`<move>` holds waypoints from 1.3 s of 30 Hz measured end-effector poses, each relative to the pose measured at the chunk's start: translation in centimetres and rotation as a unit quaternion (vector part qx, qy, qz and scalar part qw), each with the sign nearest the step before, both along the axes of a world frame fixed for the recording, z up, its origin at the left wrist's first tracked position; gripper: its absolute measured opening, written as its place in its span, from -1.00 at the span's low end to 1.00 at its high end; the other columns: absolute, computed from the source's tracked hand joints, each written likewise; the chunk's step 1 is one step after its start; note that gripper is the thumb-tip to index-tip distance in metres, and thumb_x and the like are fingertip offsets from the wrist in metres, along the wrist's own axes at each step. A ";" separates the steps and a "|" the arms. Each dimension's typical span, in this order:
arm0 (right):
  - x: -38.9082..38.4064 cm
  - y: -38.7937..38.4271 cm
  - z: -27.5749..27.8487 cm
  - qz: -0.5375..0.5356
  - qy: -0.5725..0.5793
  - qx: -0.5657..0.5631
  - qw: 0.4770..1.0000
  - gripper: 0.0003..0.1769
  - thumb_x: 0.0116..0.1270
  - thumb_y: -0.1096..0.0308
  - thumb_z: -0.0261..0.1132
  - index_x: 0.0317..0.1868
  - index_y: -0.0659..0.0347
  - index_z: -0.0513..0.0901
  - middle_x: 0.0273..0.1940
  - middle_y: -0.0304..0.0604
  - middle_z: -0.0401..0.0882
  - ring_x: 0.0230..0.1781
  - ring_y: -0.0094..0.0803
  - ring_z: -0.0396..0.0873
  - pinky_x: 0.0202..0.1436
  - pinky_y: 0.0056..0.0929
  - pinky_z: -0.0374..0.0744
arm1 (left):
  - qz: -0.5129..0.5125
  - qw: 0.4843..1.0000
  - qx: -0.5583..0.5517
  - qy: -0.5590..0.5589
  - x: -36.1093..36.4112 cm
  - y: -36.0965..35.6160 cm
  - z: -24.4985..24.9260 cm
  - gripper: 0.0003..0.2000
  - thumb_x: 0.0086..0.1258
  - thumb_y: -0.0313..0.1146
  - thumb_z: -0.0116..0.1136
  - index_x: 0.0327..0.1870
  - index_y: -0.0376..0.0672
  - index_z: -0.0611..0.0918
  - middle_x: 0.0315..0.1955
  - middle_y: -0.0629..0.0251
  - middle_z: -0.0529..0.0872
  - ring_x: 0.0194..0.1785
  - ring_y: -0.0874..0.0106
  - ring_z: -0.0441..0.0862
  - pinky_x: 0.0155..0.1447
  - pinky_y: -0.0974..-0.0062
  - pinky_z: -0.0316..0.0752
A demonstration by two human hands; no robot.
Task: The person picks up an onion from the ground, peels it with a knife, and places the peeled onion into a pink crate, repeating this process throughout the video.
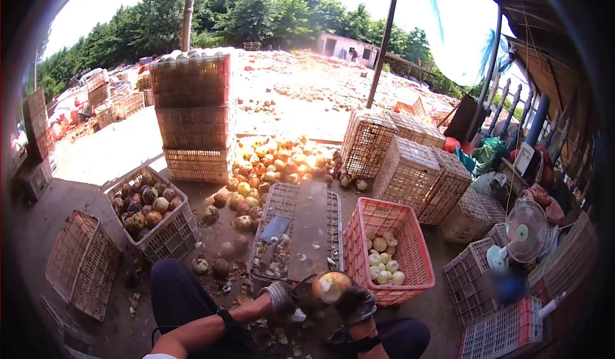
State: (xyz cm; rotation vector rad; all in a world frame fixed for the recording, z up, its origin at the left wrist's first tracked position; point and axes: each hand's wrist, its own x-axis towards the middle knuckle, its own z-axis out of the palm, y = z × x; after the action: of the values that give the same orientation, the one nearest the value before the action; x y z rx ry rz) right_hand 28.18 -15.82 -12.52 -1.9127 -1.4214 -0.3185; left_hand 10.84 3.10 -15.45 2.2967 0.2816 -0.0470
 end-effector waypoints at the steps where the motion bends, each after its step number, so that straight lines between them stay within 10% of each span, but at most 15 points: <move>1: 0.2 0.1 -0.5 0.012 0.052 0.026 0.998 -0.64 0.02 0.12 0.35 -0.21 0.14 0.62 -0.54 -0.26 0.55 -0.54 -0.33 0.57 -0.44 -0.36 0.55 | -0.009 0.999 0.020 -0.041 0.1 -0.2 -0.5 -0.76 -0.07 -0.23 0.24 -0.37 -0.13 0.69 -0.51 0.14 0.69 -0.47 0.22 0.61 -0.33 0.28 0.51; 5: -1.3 -0.2 2.0 -0.001 0.130 0.024 0.991 -0.67 0.08 0.21 0.34 -0.17 0.20 0.62 -0.53 -0.28 0.54 -0.52 -0.39 0.56 -0.41 -0.40 0.56 | -0.116 0.970 0.172 -0.126 1.8 1.3 -7.1 -0.76 0.00 -0.25 0.22 -0.30 -0.13 0.68 -0.47 0.13 0.69 -0.45 0.21 0.61 -0.28 0.29 0.53; 9: -2.7 -0.9 6.5 -0.001 0.131 -0.001 0.991 -0.71 0.11 0.31 0.34 -0.17 0.26 0.61 -0.51 -0.28 0.54 -0.48 -0.41 0.56 -0.37 -0.42 0.57 | -0.090 0.982 0.106 0.124 0.7 -0.9 0.1 -0.76 0.09 -0.24 0.18 -0.25 -0.12 0.68 -0.42 0.14 0.70 -0.39 0.22 0.63 -0.22 0.33 0.55; 12: -2.3 -0.9 5.5 0.010 0.177 0.027 0.984 -0.71 0.06 0.28 0.36 -0.23 0.25 0.59 -0.51 -0.23 0.54 -0.46 -0.33 0.57 -0.36 -0.36 0.56 | -0.013 0.991 0.086 0.102 -0.4 -2.7 5.6 -0.78 0.07 -0.25 0.21 -0.29 -0.12 0.68 -0.45 0.15 0.69 -0.40 0.26 0.64 -0.25 0.36 0.55; 31: 0.2 -1.8 0.1 -0.013 0.276 0.082 0.958 -0.67 -0.07 0.22 0.43 -0.37 0.23 0.55 -0.44 -0.12 0.56 -0.42 -0.16 0.57 -0.38 -0.18 0.54 | -0.006 0.992 0.056 0.113 0.2 -1.7 1.2 -0.80 0.05 -0.25 0.19 -0.34 -0.13 0.67 -0.46 0.16 0.69 -0.39 0.26 0.62 -0.27 0.32 0.53; 39: -3.2 -1.0 7.1 -0.056 0.020 -0.058 0.997 -0.58 0.02 0.39 0.43 -0.09 0.36 0.59 -0.25 -0.08 0.65 -0.31 -0.26 0.64 -0.22 -0.29 0.65 | 0.009 0.990 0.072 0.124 0.4 -1.0 0.4 -0.80 0.04 -0.25 0.18 -0.37 -0.13 0.67 -0.47 0.16 0.68 -0.39 0.26 0.61 -0.28 0.30 0.52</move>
State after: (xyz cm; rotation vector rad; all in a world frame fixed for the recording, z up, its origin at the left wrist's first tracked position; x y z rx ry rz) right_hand 24.97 -16.81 -5.45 -2.0862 -1.3348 -0.2542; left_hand 11.20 2.13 -15.04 2.4321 0.4453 -0.3144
